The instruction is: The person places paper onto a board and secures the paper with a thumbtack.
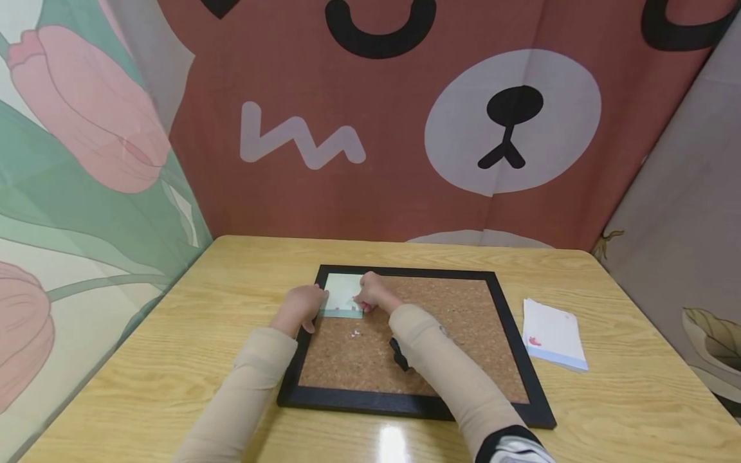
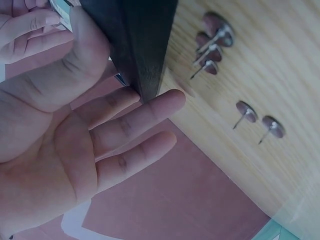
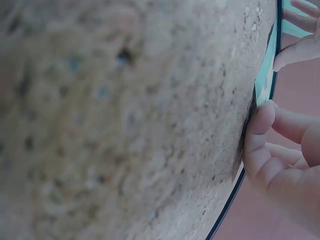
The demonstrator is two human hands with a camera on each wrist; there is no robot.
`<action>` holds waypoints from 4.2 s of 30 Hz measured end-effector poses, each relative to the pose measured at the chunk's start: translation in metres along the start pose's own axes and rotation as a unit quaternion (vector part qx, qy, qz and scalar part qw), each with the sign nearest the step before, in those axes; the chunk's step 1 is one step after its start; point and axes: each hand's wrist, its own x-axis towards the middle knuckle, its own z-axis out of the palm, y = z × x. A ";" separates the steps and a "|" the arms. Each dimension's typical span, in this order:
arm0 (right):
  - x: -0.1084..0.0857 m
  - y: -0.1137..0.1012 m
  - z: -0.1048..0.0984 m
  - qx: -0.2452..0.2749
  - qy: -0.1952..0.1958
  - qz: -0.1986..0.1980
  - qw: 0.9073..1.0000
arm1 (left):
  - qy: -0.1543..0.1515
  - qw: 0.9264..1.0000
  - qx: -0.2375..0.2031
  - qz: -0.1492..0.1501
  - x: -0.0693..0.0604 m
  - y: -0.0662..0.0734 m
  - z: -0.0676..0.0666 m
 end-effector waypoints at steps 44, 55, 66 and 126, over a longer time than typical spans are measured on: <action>-0.001 -0.004 0.000 -0.217 0.043 -0.077 0.972 | -0.001 1.000 0.010 0.005 0.001 -0.001 0.002; -0.005 0.007 -0.004 -0.301 0.003 -0.123 0.946 | 0.007 1.000 0.015 0.012 0.001 -0.004 0.004; -0.007 0.007 -0.006 -0.317 -0.016 -0.124 0.940 | 0.005 0.999 0.039 0.034 -0.001 -0.007 0.003; -0.005 0.012 -0.010 -0.340 -0.028 -0.158 0.927 | -0.006 0.984 -0.170 0.059 -0.027 -0.058 0.007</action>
